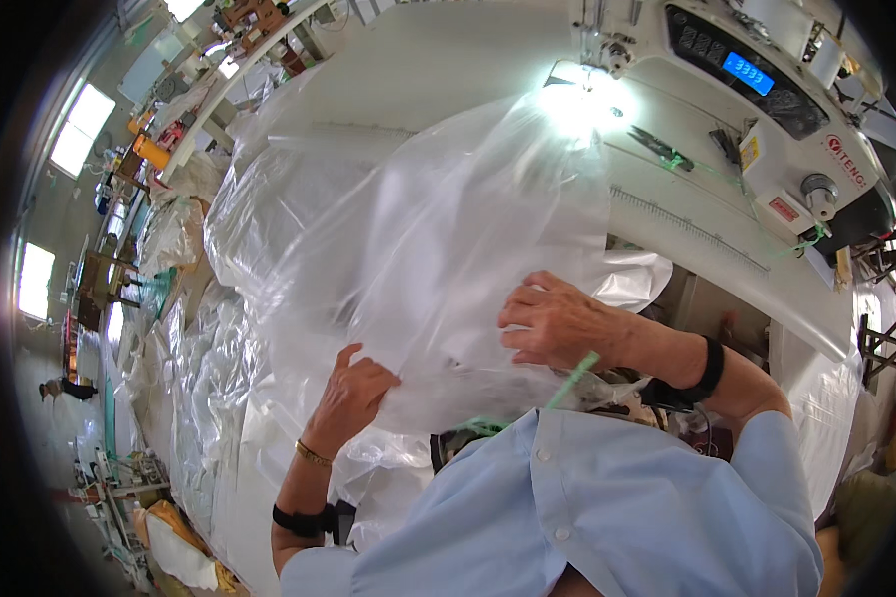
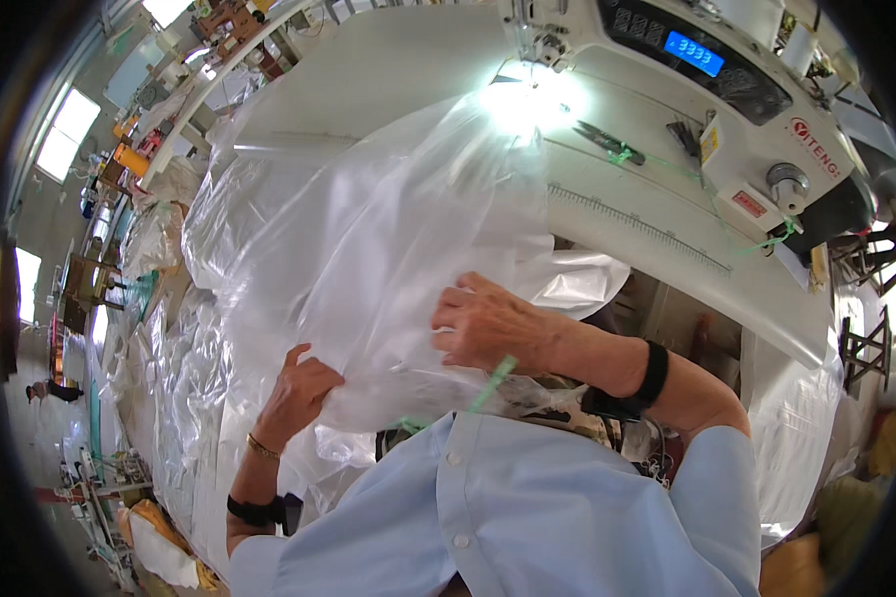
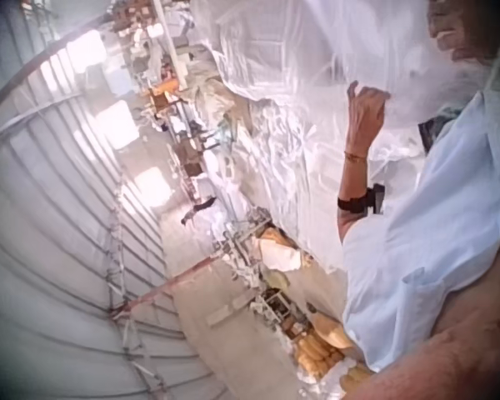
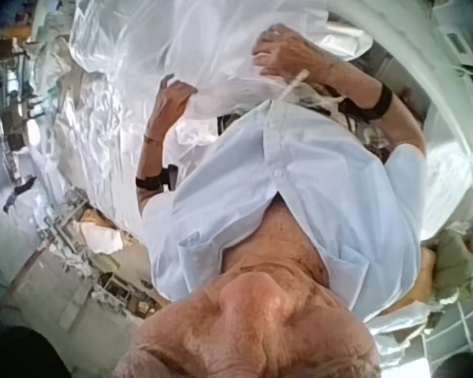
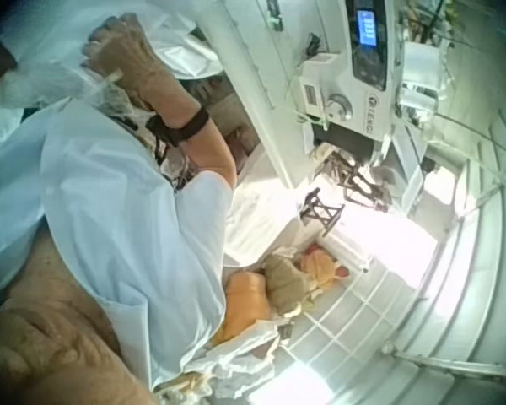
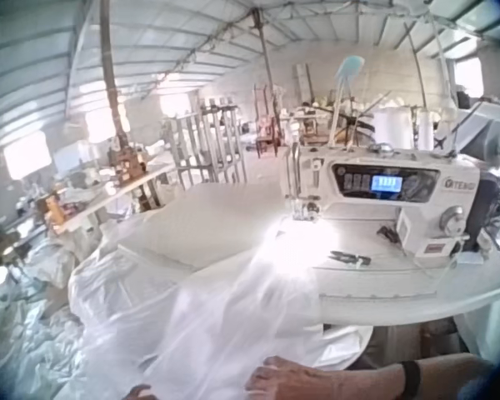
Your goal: Using an industrial sewing machine to stitch together large white plastic sheets.
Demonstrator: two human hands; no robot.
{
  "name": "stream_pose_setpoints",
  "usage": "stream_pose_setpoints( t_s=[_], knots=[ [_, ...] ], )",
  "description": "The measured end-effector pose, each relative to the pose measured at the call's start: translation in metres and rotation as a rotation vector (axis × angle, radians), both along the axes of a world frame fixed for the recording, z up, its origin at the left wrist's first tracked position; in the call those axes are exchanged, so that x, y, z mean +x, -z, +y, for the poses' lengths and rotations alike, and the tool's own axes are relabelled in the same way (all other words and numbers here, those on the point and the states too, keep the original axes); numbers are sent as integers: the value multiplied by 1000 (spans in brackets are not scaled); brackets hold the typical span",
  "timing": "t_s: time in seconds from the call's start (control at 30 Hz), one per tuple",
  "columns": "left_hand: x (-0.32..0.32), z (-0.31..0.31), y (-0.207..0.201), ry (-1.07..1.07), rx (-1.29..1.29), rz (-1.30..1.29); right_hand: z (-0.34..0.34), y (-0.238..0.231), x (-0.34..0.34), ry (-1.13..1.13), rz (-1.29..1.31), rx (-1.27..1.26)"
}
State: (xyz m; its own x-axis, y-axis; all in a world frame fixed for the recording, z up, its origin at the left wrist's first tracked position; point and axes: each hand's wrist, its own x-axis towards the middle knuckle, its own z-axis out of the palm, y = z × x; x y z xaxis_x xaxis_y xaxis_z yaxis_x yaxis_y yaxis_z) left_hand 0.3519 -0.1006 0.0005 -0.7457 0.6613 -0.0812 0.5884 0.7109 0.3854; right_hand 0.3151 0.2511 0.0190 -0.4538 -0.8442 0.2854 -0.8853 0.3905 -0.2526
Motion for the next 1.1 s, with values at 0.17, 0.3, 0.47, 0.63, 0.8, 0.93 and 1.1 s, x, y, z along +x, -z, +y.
stream_pose_setpoints(
  t_s=[0.17, 0.3, 0.47, 0.63, 0.8, 0.93, 1.1],
  knots=[
    [66, -72, 93, -58, -346, 75, 0, 41, 23, -76, -323, 8],
    [50, -74, 55, -194, -478, -114, 4, 43, 12, -32, -463, 102],
    [5, 20, -60, -108, -14, 179, -2, 36, -12, 751, -764, -986],
    [-30, 120, -84, 11, 393, 156, -20, 55, -38, 738, -1264, -1150],
    [-55, 146, -55, -112, 676, -27, -27, 63, -19, 394, -1395, -902],
    [-49, 146, -39, -145, 741, -231, -29, 44, 14, 304, -1384, -848],
    [-45, 146, -25, -188, 685, -420, -28, 23, 27, 181, -1012, -402]
  ],
)
